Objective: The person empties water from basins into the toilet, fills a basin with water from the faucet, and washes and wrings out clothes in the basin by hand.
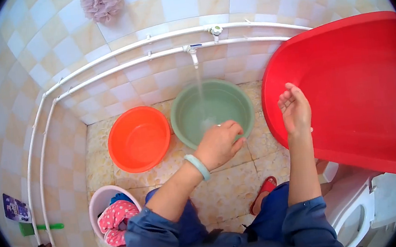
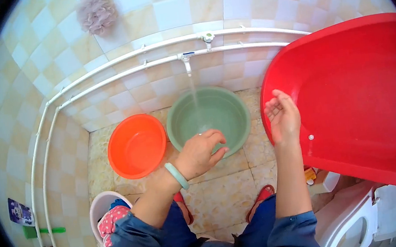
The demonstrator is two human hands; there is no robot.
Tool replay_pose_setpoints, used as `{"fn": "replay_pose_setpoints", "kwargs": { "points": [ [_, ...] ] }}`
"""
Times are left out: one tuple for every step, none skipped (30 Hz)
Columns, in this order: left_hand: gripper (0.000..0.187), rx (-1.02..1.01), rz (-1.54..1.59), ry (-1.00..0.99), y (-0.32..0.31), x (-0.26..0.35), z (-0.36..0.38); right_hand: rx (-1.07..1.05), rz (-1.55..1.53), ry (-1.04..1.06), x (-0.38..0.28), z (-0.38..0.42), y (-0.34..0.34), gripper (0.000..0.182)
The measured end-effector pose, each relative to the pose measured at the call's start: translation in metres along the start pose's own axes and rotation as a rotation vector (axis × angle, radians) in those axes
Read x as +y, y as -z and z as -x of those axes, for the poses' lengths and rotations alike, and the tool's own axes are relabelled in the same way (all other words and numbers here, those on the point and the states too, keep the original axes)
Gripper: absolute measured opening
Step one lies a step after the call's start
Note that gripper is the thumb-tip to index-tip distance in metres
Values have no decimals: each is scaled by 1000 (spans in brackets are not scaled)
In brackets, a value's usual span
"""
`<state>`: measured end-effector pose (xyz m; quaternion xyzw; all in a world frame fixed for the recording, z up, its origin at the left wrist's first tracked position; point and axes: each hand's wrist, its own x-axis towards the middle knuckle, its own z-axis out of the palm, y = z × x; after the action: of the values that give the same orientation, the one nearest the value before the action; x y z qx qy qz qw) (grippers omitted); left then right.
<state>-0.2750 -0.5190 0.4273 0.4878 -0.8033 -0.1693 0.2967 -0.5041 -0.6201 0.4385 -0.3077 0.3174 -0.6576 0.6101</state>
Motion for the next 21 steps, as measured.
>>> {"fn": "replay_pose_setpoints", "kwargs": {
  "points": [
    [19, 15, 16, 40, -7, -8, 0, -176, 134, 20, 5, 5, -3, 17],
    [21, 29, 38, 87, -15, -16, 1, -306, 373, 25, 11, 13, -9, 21],
    [23, -55, 66, 139, -22, -21, 2, -440, 609, 15, 17, 25, -17, 26],
    [25, -142, 88, 195, -28, -24, 1, -699, 831, 29, 18, 39, -24, 36],
    [28, -220, 97, 241, -31, -30, -5, -965, 1042, 68, 16, 48, -36, 46],
    [29, -235, 52, 117, -41, -36, -6, -1031, 1089, 95, 18, 57, -46, 52],
    [31, -255, 13, -4, -58, -39, -3, -1096, 1137, 115, 21, 68, -53, 58],
    [33, -277, -21, -127, -72, -40, 5, -1157, 1187, 132, 25, 75, -56, 65],
    [34, -251, 54, -175, -77, -36, 14, -1232, 1172, 44, 32, 76, -55, 67],
    [35, -224, 131, -228, -81, -29, 22, -1302, 1158, -45, 39, 76, -53, 69],
    [36, -195, 207, -283, -82, -21, 29, -1368, 1143, -133, 43, 77, -51, 72],
    [37, -291, 253, -237, -80, -14, 33, -1367, 1126, -246, 42, 80, -54, 73],
    [38, -383, 298, -190, -74, -5, 37, -1365, 1107, -358, 41, 84, -58, 74],
    [39, -441, 323, -173, -69, 1, 40, -1364, 1084, -470, 41, 88, -61, 75],
    [39, -444, 336, -180, -66, 4, 44, -1436, 1066, -359, 50, 91, -59, 75],
    [40, -466, 351, -179, -64, 8, 47, -1469, 1091, -356, 52, 94, -58, 74],
    [40, -480, 363, -179, -63, 9, 52, -1500, 1116, -355, 54, 98, -60, 74],
    [41, -485, 373, -179, -62, 10, 54, -1529, 1142, -355, 56, 102, -63, 73],
    [41, -493, 382, -177, -61, 12, 58, -1536, 1118, -315, 60, 106, -63, 73],
    [42, -502, 391, -173, -60, 13, 60, -1549, 1123, -303, 62, 110, -64, 72],
    [42, -507, 396, -172, -60, 14, 62, -1564, 1128, -286, 64, 112, -66, 72]
  ]
}}
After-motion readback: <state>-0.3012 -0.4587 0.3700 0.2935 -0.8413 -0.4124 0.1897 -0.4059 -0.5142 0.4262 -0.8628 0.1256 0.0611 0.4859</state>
